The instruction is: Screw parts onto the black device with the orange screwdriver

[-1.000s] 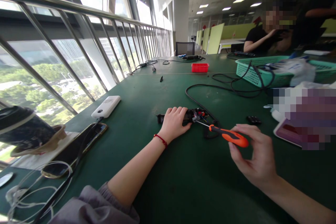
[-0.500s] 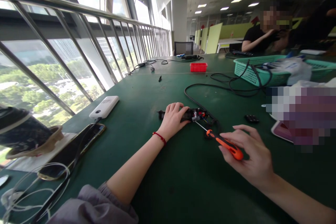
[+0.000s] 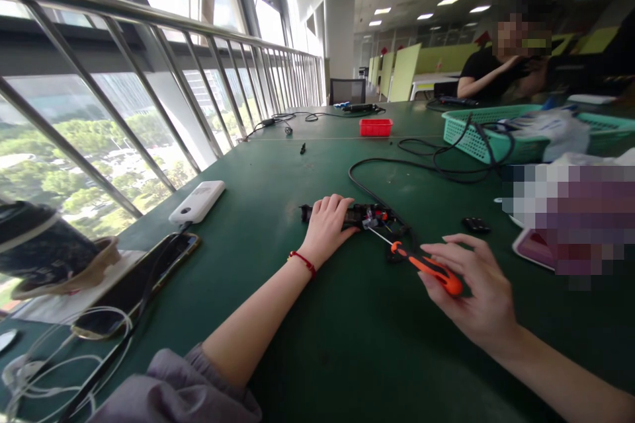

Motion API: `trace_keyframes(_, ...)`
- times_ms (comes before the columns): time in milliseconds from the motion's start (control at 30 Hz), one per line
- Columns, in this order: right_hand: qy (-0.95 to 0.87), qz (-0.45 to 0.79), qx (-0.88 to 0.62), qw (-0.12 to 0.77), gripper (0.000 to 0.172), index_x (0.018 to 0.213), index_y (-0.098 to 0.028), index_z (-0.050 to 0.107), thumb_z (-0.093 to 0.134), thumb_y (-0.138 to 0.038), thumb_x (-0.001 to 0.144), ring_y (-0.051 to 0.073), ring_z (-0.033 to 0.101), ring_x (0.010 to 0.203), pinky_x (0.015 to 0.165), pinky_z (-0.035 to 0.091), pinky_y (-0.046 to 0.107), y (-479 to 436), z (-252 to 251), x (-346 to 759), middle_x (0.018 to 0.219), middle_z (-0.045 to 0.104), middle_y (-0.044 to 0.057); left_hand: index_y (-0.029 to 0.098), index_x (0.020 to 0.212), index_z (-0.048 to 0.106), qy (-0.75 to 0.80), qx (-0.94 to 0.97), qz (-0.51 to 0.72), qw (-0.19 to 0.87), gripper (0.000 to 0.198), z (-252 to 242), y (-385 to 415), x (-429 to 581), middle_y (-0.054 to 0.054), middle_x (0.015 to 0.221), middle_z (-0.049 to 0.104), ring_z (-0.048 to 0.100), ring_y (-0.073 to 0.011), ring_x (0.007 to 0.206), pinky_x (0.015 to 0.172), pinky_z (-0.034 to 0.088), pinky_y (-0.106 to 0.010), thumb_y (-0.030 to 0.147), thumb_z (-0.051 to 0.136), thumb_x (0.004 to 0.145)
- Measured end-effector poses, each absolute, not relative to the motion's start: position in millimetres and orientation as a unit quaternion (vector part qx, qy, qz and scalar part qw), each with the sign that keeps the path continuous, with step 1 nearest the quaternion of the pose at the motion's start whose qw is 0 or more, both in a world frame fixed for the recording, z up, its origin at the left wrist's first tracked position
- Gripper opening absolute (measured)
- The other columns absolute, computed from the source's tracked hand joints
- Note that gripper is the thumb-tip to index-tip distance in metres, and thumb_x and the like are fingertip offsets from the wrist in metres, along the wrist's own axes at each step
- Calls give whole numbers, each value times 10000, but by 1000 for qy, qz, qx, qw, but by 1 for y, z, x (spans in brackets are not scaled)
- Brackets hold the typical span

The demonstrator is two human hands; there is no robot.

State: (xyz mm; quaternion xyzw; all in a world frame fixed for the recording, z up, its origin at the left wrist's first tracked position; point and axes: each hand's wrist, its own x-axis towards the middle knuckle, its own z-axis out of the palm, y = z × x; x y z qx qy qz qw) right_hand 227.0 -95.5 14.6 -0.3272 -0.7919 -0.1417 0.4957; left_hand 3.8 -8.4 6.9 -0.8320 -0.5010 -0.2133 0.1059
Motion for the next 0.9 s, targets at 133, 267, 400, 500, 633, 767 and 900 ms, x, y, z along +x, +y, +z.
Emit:
trace_keyframes(133, -763, -147, -325, 538, 416, 1128, -229, 461, 614, -170, 746, 211, 607, 815, 752, 522, 421, -95, 14, 226, 867, 600, 38, 222, 1092, 508, -499, -831, -210, 128, 378, 8, -8, 4, -51, 1067, 520, 472, -229, 968, 845, 363, -349, 370, 645, 772)
trace_keyframes(267, -789, -150, -340, 490, 281, 1063, -213, 500, 581, -208, 794, 192, 600, 742, 768, 501, 421, -95, 15, 227, 814, 617, 30, 218, 1127, 528, -497, -831, -215, 130, 409, 8, -7, 5, -57, 1074, 525, 479, -230, 971, 848, 367, -354, 376, 646, 769)
trace_keyframes(400, -779, -150, -359, 491, 298, 1110, -202, 497, 555, -200, 817, 190, 591, 750, 765, 493, 409, -93, 15, 227, 853, 616, 47, 213, 1215, 500, -496, -833, -220, 107, 474, 8, -5, 3, -58, 1097, 541, 482, -233, 1001, 881, 372, -367, 362, 624, 783)
trace_keyframes(500, -759, -161, -352, 523, 470, 1204, -188, 443, 609, -156, 765, 221, 587, 862, 781, 491, 410, -90, 15, 227, 924, 602, 72, 204, 1257, 471, -486, -839, -232, 76, 473, 7, -2, -2, -52, 1127, 550, 488, -219, 1029, 927, 371, -359, 289, 586, 805)
trace_keyframes(633, -783, -161, -362, 479, 370, 1118, -180, 501, 627, -179, 770, 188, 607, 765, 808, 473, 411, -89, 13, 228, 856, 643, 44, 223, 1215, 509, -475, -841, -255, 45, 410, 4, 2, -6, -33, 1148, 560, 504, -196, 1043, 958, 375, -337, 176, 538, 809)
trace_keyframes(767, -804, -136, -377, 439, 188, 1005, -177, 549, 579, -208, 822, 144, 612, 662, 844, 451, 407, -90, 13, 227, 794, 682, 20, 220, 1199, 518, -476, -838, -263, 53, 410, 3, 2, -6, -39, 1129, 569, 516, -206, 1034, 947, 391, -351, 155, 541, 796)
trace_keyframes(900, -805, -149, -369, 441, 178, 1001, -184, 562, 566, -194, 823, 146, 617, 692, 832, 458, 385, -89, 17, 228, 837, 697, 29, 205, 1180, 509, -481, -834, -259, 77, 401, 2, 1, -3, -54, 1115, 565, 518, -217, 1028, 933, 400, -361, 155, 541, 783)
